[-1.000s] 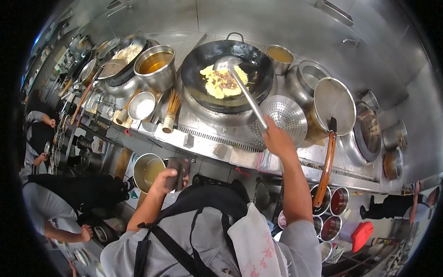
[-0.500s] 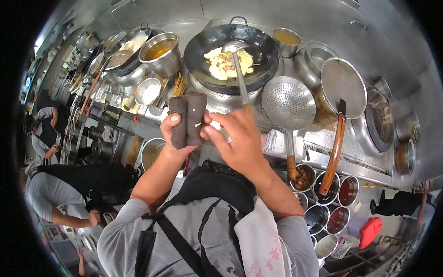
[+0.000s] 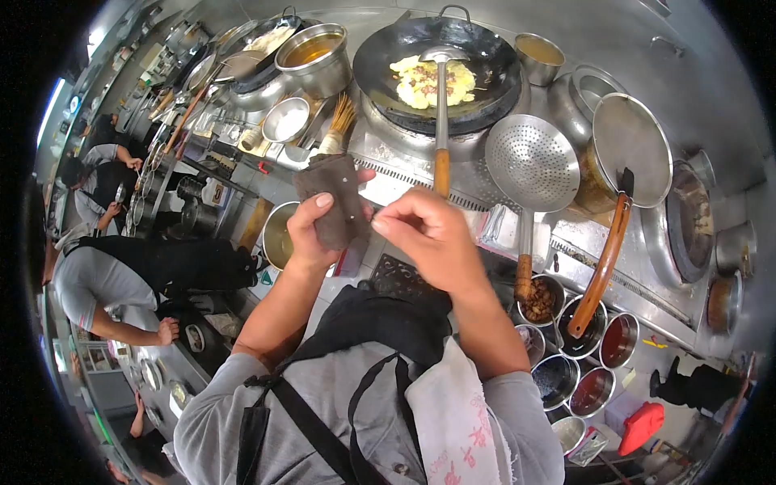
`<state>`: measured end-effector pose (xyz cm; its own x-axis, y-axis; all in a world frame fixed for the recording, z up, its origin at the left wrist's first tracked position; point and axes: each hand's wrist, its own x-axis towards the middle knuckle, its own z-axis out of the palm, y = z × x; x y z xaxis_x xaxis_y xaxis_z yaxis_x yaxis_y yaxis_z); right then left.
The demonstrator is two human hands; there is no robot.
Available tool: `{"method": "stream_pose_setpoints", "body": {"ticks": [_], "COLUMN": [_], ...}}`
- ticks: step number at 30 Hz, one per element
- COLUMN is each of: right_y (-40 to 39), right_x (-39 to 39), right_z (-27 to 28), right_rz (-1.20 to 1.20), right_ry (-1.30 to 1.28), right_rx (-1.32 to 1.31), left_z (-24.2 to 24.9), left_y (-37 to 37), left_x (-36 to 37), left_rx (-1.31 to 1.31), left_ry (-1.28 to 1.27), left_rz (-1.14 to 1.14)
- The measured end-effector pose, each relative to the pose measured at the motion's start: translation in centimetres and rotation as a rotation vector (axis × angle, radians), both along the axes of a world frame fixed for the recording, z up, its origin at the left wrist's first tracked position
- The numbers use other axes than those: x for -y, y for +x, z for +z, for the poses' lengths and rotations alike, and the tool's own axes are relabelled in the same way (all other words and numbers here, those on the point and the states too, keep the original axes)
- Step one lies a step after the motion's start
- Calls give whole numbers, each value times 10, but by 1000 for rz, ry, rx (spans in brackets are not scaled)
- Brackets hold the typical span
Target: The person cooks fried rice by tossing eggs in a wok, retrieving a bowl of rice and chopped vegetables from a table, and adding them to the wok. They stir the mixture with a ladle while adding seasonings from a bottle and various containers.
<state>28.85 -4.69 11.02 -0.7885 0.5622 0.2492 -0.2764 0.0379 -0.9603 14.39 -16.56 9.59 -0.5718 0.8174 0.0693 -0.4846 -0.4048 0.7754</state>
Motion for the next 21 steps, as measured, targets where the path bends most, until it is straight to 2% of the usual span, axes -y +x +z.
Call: {"method": "stream_pose_setpoints", "body": {"ticks": [2,4,5,7,9,10,12,14,16,18,20,21], "right_y": [31,56,63,69,58,53,42,38,28,29,31,36], "right_x": [-15,-42,-60,-90,-107,-78,-51,-28,-4,17,56,85], "right_z": [21,10,-7,-58,-130,-122,-118,-123,-120,-126,-145,-150], "right_rz": [86,170,303,412,-435,-623,-574,-751,-695,-472,-248,-148], "right_ry": [22,-22,-73,-432,604,1017,249,604,498,461,609,556], "right_rx": [-94,-377,-546,-652,430,1054,679,674,688,961,1006,934], "left_z": [-2,-9,-14,-22,-33,-35,-36,-48,-54,-54,-55,-56], "left_y": [-5,-10,-15,-23,-29,-34,-46,-53,-63,-68,-75,-78], "left_x": [11,23,31,50,72,78,89,118,137,152,166,173], "left_rx": [95,105,115,127,148,144,133,238,311,363,407,395], "left_ry": [-25,9,13,4,-13,-30,-44,-41,-47,17,94,107], "left_rz": [-15,-31,-78,-144,-159,-143,-120,-159,-158,-238,-224,-241]}}
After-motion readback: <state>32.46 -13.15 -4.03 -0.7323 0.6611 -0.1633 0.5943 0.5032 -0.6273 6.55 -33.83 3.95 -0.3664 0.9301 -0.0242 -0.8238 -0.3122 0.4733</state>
